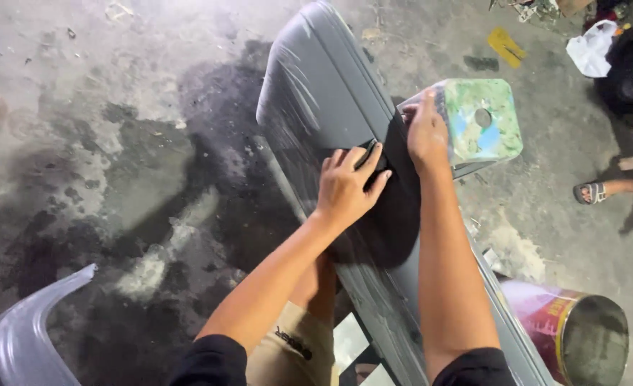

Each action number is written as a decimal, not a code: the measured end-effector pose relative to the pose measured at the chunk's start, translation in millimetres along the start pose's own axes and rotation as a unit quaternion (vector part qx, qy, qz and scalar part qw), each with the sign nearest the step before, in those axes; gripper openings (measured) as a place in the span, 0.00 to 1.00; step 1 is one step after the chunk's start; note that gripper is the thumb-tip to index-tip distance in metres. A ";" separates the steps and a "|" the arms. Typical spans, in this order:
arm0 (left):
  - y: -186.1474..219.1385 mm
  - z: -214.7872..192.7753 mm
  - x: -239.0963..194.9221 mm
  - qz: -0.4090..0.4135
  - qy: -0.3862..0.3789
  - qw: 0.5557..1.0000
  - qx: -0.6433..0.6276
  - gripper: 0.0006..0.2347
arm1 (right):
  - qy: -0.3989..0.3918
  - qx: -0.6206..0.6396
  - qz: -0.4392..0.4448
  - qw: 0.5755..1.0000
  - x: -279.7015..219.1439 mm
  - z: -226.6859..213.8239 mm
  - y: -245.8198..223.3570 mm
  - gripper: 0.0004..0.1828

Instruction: Hand-sanding a car bumper using sandpaper and water to smooth the surface.

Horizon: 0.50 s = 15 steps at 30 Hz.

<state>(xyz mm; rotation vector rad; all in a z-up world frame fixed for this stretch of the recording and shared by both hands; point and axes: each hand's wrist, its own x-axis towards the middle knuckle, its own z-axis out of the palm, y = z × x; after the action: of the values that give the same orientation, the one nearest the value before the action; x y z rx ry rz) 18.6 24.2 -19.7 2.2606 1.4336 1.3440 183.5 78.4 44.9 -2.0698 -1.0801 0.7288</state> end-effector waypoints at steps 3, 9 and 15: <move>-26.5 2.0 23.1 -0.007 0.034 0.999 0.032 0.17 | 0.001 0.069 0.034 0.997 -14.8 -2.2 -11.1 0.45; -45.1 11.4 53.6 -0.016 0.092 0.995 0.033 0.16 | -0.011 0.033 0.014 0.999 -26.9 -6.7 -25.9 0.49; -10.8 4.9 8.2 -0.003 0.046 0.999 -0.004 0.17 | -0.011 -0.109 0.010 0.994 -19.3 -4.2 -24.2 0.45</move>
<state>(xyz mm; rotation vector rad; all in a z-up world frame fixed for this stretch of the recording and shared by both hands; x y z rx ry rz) 16.4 37.9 -23.4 2.2155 1.4597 1.4668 165.6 70.9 69.4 -2.2620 -1.1982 0.6695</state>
